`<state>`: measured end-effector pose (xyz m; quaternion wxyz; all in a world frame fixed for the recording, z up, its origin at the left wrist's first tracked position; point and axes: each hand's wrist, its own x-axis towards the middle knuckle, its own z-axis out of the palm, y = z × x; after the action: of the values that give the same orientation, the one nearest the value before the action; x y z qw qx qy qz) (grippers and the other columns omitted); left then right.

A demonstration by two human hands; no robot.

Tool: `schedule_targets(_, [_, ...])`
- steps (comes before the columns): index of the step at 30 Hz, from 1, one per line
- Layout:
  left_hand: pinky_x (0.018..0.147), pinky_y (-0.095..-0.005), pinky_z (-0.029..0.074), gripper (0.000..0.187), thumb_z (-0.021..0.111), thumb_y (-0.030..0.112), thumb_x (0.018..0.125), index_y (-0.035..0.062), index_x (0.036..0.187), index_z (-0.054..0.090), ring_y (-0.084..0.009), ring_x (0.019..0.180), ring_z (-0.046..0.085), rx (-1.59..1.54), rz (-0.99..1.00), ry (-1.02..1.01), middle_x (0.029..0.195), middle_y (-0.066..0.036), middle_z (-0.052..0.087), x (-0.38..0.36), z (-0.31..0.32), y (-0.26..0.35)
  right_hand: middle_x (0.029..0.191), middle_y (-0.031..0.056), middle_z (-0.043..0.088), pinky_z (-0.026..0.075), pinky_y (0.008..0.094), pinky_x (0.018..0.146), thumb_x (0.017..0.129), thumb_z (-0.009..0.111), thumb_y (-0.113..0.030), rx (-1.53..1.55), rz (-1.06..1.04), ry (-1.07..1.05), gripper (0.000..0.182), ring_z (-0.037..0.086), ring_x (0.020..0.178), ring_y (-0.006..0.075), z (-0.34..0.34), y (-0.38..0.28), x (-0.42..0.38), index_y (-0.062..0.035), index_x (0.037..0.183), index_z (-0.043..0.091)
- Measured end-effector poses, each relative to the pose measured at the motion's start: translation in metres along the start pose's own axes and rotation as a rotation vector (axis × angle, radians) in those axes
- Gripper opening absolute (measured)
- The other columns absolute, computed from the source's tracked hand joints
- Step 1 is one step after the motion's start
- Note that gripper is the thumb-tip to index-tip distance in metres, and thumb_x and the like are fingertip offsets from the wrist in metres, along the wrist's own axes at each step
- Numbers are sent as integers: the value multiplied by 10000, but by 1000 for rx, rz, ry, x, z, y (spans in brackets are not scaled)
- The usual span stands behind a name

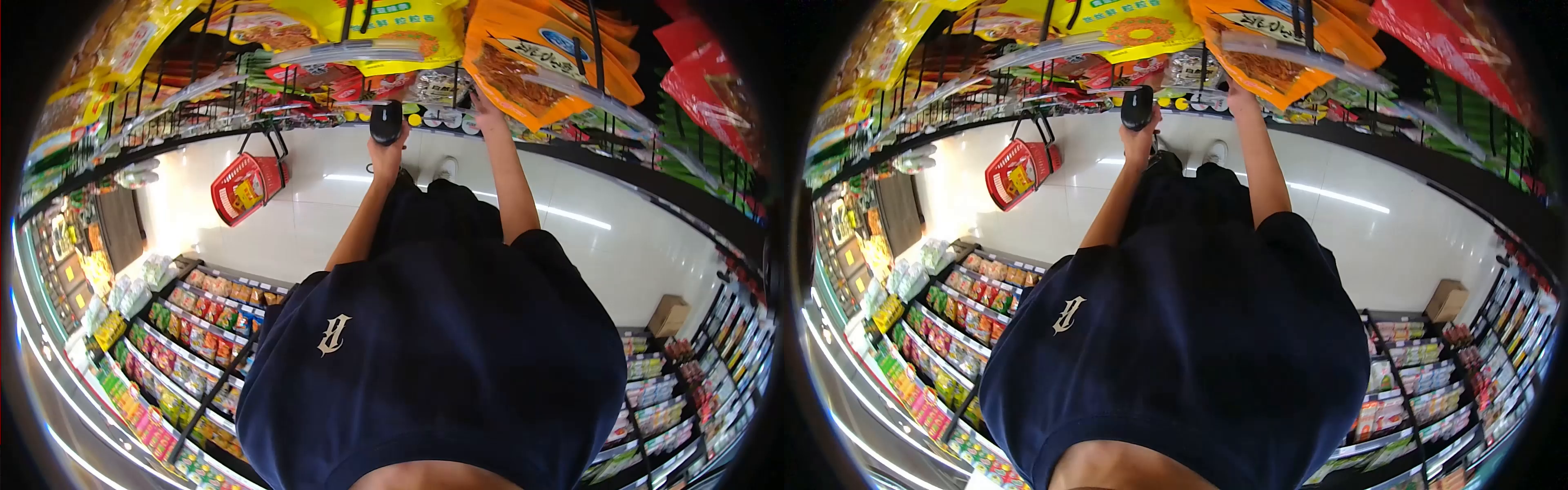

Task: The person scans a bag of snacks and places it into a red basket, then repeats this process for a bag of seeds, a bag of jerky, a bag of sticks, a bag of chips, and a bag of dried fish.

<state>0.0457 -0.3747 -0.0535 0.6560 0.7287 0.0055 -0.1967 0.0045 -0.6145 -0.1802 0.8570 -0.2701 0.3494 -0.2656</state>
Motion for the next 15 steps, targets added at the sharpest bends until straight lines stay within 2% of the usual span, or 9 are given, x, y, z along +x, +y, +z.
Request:
schedule_targets(1, [564,-262,488,196,755,178,811,16,882,669,-83,655,574,-9,7,29,759,-12,638,-7,-8,1,1452,-12,441,309,528,1085,874,676,-123,-10,14,-26,514,439,1312,191,-11,3,4,-171,1347,481])
schedule_targets(3, [580,-279,473,230,763,201,796,8,890,682,-90,646,568,201,-39,-23,733,-17,637,-16,-29,-10,1494,19,382,384,315,1054,868,645,-30,62,-21,-225,537,462,1295,185,-47,7,22,-104,1369,465])
schedule_targets(4, [615,-300,468,252,775,216,778,9,893,688,-103,658,569,212,-13,-77,722,-27,639,-20,-42,-18,1494,19,382,384,315,1054,868,645,-30,49,20,-278,537,462,1295,185,-10,7,19,-104,1369,465])
schedule_targets(8, [815,-336,500,431,789,198,762,7,1109,618,-164,881,619,275,43,29,969,-120,696,-41,-67,-32,1257,73,567,426,330,932,873,630,-146,-242,107,54,463,527,1092,199,62,-57,-61,-54,1317,533])
schedule_targets(9, [843,-350,499,441,783,193,760,4,1119,610,-199,910,640,278,-54,86,980,-137,698,-57,-68,5,1524,98,324,270,367,1124,995,462,-235,-366,-195,-438,522,358,1359,228,-40,-6,54,-47,1465,336])
schedule_targets(10, [844,-361,499,447,781,197,754,4,1118,606,-229,914,650,269,-1,115,979,-149,696,-59,-74,-6,1524,98,324,270,367,1124,995,462,-235,-360,-165,-506,522,358,1359,228,14,-33,-14,-47,1465,336])
schedule_targets(11, [846,-373,499,454,779,200,749,3,1117,603,-259,917,660,265,48,134,979,-161,694,-60,-83,-21,1475,129,388,199,351,1150,986,478,-251,-484,-123,-85,509,323,1381,230,88,-62,-82,-23,1430,379])
schedule_targets(13, [838,-392,499,463,776,213,736,8,1112,600,-321,917,657,326,16,155,966,-183,684,-67,-100,-33,1391,149,471,320,375,1070,971,516,-180,-316,-104,-207,473,452,1263,248,4,-26,-21,12,1391,414])
schedule_targets(15, [820,-395,501,451,772,220,730,20,1098,606,-334,895,651,279,17,196,951,-181,682,-77,-116,-36,1427,156,436,321,390,1087,984,481,-159,-493,-40,-229,483,422,1305,265,-19,-21,-22,17,1417,358])
